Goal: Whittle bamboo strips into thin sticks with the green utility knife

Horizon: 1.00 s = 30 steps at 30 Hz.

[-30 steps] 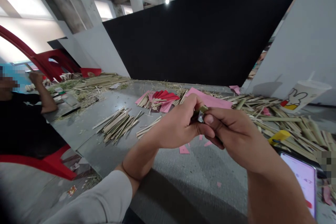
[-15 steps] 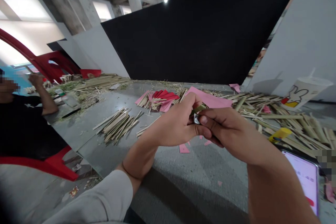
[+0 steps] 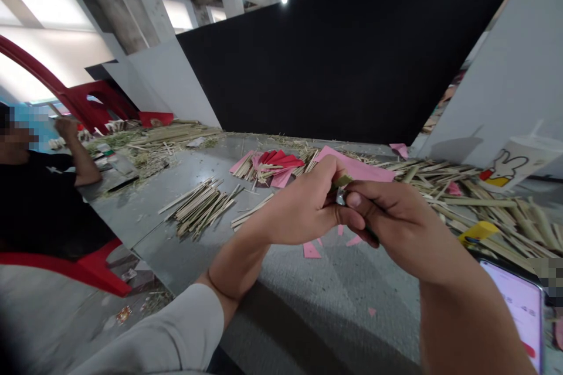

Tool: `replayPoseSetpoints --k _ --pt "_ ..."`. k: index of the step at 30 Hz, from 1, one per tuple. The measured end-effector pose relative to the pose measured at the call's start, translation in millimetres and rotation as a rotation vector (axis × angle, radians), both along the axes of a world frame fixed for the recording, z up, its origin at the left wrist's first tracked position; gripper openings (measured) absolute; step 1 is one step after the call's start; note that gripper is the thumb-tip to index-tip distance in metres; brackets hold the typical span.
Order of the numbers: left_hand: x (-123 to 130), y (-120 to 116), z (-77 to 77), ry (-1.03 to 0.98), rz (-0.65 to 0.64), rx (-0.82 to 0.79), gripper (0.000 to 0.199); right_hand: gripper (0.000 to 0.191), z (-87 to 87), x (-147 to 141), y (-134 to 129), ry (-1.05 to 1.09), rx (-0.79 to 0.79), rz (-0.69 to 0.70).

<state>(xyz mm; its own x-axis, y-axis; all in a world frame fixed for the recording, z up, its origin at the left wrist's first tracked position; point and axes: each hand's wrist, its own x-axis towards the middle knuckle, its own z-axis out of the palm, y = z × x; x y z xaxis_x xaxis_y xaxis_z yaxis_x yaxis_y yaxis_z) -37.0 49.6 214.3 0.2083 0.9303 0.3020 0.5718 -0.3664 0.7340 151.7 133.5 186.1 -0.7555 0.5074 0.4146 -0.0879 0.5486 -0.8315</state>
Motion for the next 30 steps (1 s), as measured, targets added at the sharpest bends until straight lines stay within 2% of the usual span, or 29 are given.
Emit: replayPoseSetpoints --k 13,19,25,30 --pt "4.9 -7.6 8.5 0.032 -0.030 -0.063 0.046 0.060 11.2 4.1 -4.1 -0.095 0.051 0.007" --pt "4.2 -5.7 4.2 -0.010 0.017 0.011 0.043 0.062 5.3 0.1 -5.1 -0.009 0.042 -0.026" --pt "-0.3 -1.0 0.2 -0.076 0.022 0.033 0.047 0.055 -6.8 -3.4 -3.6 0.087 -0.008 -0.035" --pt "-0.9 -4.6 4.0 -0.039 0.016 0.009 0.045 0.055 2.0 -4.0 -3.7 -0.006 -0.036 -0.007"
